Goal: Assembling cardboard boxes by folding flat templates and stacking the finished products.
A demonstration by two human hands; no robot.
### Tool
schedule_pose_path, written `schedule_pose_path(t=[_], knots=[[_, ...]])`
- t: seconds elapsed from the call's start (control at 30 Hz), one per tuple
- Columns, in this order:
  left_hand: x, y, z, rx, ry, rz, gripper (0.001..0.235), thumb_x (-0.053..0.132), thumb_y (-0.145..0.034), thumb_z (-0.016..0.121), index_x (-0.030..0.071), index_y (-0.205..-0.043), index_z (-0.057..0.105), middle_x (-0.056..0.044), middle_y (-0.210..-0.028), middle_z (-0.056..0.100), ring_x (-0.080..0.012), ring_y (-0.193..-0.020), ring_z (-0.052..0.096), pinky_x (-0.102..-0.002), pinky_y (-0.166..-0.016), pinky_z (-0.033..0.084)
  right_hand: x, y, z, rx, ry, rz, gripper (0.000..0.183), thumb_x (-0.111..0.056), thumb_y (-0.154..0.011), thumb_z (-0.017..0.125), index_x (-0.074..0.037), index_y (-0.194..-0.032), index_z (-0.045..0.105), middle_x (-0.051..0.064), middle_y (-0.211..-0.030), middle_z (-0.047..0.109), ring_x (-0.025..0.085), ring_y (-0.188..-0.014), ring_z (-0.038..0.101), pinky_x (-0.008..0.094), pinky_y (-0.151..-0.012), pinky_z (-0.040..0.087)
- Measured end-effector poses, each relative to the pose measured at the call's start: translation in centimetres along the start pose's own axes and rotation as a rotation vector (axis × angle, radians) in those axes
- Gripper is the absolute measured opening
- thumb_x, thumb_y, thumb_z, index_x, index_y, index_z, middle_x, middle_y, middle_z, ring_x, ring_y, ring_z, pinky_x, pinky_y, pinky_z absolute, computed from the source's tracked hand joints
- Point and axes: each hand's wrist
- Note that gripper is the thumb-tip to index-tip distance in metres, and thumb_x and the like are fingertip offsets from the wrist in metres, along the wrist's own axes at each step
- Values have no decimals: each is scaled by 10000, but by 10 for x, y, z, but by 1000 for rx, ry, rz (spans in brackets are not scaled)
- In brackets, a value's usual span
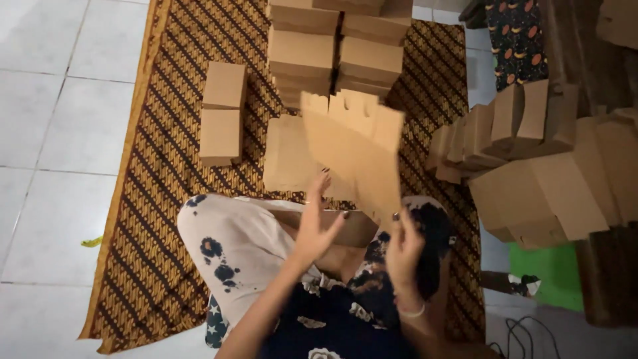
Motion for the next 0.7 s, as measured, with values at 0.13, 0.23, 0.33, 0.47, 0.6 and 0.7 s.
schedule_pose_path(t=[0.13,0.23,0.33,0.47,0.6,0.7], knots=[[29,-1,17,-57,328,9,996,282,-924,614,164,-1614,-95,-234,-1713,-29,-454,-1572,111,-713,-1120,365,-68,20,6,-229,84,-313,223,125,-730,569,24,-914,642,116,-741,629,239,-578,538,373,-574,453],[41,2,10,103,83,-82,753,180,-978,512,46,-1609,123,-206,-1367,548,-287,-1135,586,-391,-969,495,-62,34,13,-531,203,-418,319,-26,-779,643,50,-1088,649,194,-1033,693,362,-867,660,429,-752,528],[17,4,-5,157,115,-97,474,125,-1038,406,26,-1502,396,-162,-1266,638,-233,-1007,612,-352,-878,513,-86,19,10,-821,46,-369,653,32,-867,553,52,-1502,398,284,-1602,332,442,-1302,562,418,-1077,511],[-4,10,-43,190,8,-154,378,159,-1015,493,-10,-1345,566,-134,-1139,718,-217,-939,653,-325,-824,529,-78,5,9,-802,-86,-362,761,162,-835,520,-117,-1534,405,167,-1641,343,139,-738,707,138,-524,580],[1,13,-80,30,-35,-163,360,113,-994,562,46,-1343,623,-122,-1170,748,-229,-1044,687,-403,-927,520,-82,-27,0,-645,-39,-338,646,152,-860,556,-87,-1459,528,137,-1559,493,210,-954,503,327,-759,438],[16,15,-98,-112,-80,-178,336,71,-973,627,103,-1299,701,-119,-1115,777,-272,-1055,725,-491,-957,529,-92,-58,-7,-549,-30,-296,566,133,-908,528,-56,-1439,573,191,-1499,543,404,-1357,511,550,-1071,451]])
Point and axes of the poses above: each hand's wrist, its own y-axis away from the middle knuckle, its own z-axis out of the palm, x = y × z
